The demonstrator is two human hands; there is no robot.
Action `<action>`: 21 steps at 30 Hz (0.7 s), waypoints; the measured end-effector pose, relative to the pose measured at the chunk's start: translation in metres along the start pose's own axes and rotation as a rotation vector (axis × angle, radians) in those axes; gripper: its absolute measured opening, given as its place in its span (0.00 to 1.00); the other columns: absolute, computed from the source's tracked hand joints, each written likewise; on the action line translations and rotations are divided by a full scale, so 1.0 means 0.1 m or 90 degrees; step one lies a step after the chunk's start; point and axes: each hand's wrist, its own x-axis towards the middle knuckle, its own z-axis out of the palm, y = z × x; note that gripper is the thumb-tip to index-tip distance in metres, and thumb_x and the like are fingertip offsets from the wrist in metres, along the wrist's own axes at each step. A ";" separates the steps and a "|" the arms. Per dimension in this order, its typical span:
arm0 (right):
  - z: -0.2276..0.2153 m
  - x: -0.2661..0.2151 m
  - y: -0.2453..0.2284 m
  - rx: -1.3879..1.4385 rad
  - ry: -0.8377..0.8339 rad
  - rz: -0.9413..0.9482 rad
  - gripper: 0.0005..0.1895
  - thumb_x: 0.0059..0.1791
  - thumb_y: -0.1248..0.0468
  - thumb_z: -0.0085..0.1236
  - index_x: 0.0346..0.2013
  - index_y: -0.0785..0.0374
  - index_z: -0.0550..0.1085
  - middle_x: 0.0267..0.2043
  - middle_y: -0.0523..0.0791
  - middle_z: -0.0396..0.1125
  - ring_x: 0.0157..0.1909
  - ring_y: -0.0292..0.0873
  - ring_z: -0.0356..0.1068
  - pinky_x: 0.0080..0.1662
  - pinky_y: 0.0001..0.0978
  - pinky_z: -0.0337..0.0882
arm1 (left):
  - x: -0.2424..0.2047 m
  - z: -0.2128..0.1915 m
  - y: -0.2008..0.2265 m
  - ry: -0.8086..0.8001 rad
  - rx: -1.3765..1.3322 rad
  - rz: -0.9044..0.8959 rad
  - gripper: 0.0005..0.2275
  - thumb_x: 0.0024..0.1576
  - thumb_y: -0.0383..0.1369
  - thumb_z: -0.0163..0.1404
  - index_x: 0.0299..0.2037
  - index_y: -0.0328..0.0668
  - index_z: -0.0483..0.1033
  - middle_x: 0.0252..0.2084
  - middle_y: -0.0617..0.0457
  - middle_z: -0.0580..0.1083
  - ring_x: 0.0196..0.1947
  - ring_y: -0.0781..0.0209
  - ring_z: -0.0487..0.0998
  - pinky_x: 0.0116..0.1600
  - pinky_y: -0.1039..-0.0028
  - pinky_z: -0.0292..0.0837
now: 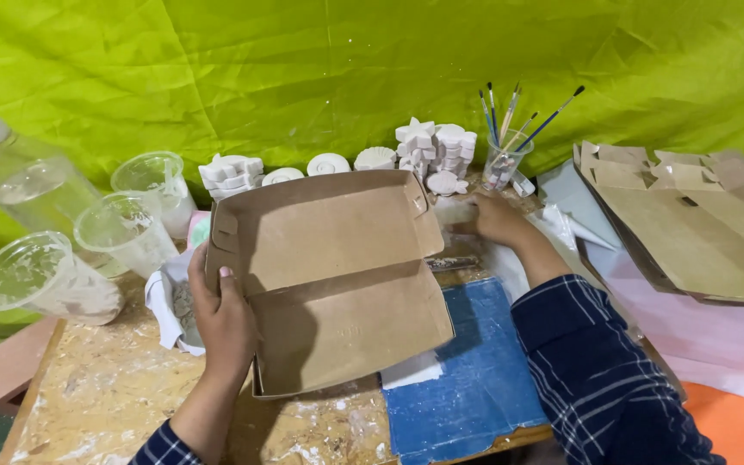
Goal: The person packages plaster or clay figurines by wrapping them in translucent paper, folding a cardboard box into shape, and placing the figurines inside.
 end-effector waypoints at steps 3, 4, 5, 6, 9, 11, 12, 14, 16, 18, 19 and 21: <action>-0.31 -0.52 -0.67 0.041 -0.037 0.029 0.46 0.37 0.43 0.73 0.62 0.64 0.70 0.62 0.62 0.66 0.68 0.63 0.64 0.67 0.54 0.62 | 0.00 0.00 -0.13 0.019 -0.035 0.041 0.21 0.67 0.23 0.30 0.71 0.37 0.53 0.69 0.26 0.57 0.71 0.30 0.55 0.70 0.42 0.47; -0.28 -0.48 -0.61 0.042 -0.038 0.028 0.46 0.37 0.43 0.73 0.62 0.64 0.70 0.62 0.62 0.66 0.68 0.63 0.64 0.67 0.54 0.62 | -0.01 -0.01 -0.16 0.020 -0.034 0.042 0.21 0.67 0.23 0.30 0.71 0.37 0.53 0.69 0.26 0.57 0.71 0.30 0.55 0.70 0.42 0.47; -0.25 -0.45 -0.54 0.042 -0.024 0.015 0.45 0.37 0.44 0.74 0.62 0.63 0.69 0.62 0.61 0.66 0.68 0.63 0.63 0.67 0.54 0.61 | -0.01 -0.01 -0.18 0.024 -0.037 0.047 0.20 0.68 0.24 0.30 0.71 0.38 0.53 0.70 0.28 0.57 0.71 0.31 0.55 0.71 0.43 0.47; -0.23 -0.41 -0.47 0.043 -0.009 0.002 0.45 0.37 0.45 0.74 0.62 0.61 0.68 0.62 0.60 0.66 0.68 0.63 0.63 0.67 0.55 0.61 | -0.01 0.00 -0.20 0.029 -0.039 0.052 0.20 0.68 0.25 0.30 0.71 0.40 0.53 0.70 0.30 0.57 0.71 0.32 0.54 0.71 0.44 0.47; -0.18 -0.26 -0.27 0.002 0.002 -0.021 0.47 0.35 0.42 0.76 0.65 0.46 0.66 0.62 0.52 0.68 0.68 0.56 0.64 0.68 0.53 0.59 | -0.02 -0.01 -0.18 0.026 -0.050 0.058 0.20 0.68 0.25 0.30 0.72 0.43 0.52 0.69 0.29 0.56 0.72 0.33 0.53 0.71 0.44 0.46; -0.20 -0.33 -0.31 0.052 0.000 -0.002 0.48 0.35 0.45 0.76 0.67 0.46 0.65 0.60 0.53 0.69 0.67 0.57 0.65 0.67 0.53 0.60 | 0.01 0.00 -0.23 0.030 -0.060 0.044 0.21 0.68 0.26 0.30 0.72 0.49 0.50 0.72 0.32 0.49 0.73 0.31 0.48 0.72 0.43 0.45; -0.21 -0.36 -0.33 0.102 -0.005 0.018 0.49 0.36 0.49 0.76 0.69 0.46 0.65 0.59 0.55 0.70 0.66 0.58 0.66 0.65 0.53 0.62 | 0.01 0.00 -0.26 0.034 -0.068 0.029 0.22 0.68 0.27 0.30 0.73 0.54 0.48 0.74 0.35 0.42 0.74 0.29 0.44 0.73 0.43 0.44; -0.32 -0.52 -0.37 0.269 -0.018 0.046 0.50 0.35 0.60 0.74 0.70 0.56 0.62 0.64 0.58 0.65 0.69 0.60 0.62 0.66 0.50 0.63 | 0.00 0.00 -0.24 0.032 -0.087 0.016 0.22 0.68 0.27 0.31 0.73 0.56 0.47 0.74 0.37 0.40 0.74 0.29 0.41 0.73 0.41 0.41; -0.36 -0.56 -0.33 0.437 -0.030 0.073 0.51 0.35 0.71 0.74 0.71 0.65 0.60 0.69 0.62 0.60 0.71 0.61 0.59 0.66 0.47 0.64 | -0.02 0.01 -0.17 0.029 -0.104 0.005 0.23 0.69 0.27 0.31 0.73 0.58 0.45 0.74 0.38 0.38 0.74 0.28 0.38 0.73 0.40 0.37; -0.35 -0.49 -0.22 0.442 0.070 0.106 0.44 0.36 0.67 0.75 0.65 0.65 0.68 0.57 0.60 0.68 0.57 0.57 0.70 0.53 0.48 0.74 | -0.06 0.03 -0.05 0.000 -0.183 -0.049 0.26 0.66 0.25 0.34 0.74 0.55 0.43 0.74 0.32 0.37 0.75 0.25 0.38 0.72 0.37 0.38; -0.38 -0.46 -0.16 0.443 0.071 0.105 0.44 0.36 0.67 0.75 0.65 0.65 0.68 0.57 0.60 0.68 0.57 0.57 0.70 0.53 0.48 0.74 | -0.07 0.04 -0.07 0.000 -0.183 -0.048 0.26 0.66 0.25 0.34 0.74 0.55 0.43 0.74 0.32 0.37 0.75 0.25 0.38 0.72 0.37 0.38; -0.45 -0.40 -0.05 0.601 0.139 0.097 0.40 0.43 0.68 0.70 0.69 0.62 0.65 0.48 0.54 0.70 0.45 0.50 0.73 0.39 0.41 0.77 | -0.08 0.07 -0.11 -0.041 -0.237 -0.079 0.29 0.62 0.24 0.39 0.74 0.50 0.43 0.75 0.28 0.33 0.74 0.20 0.37 0.72 0.38 0.40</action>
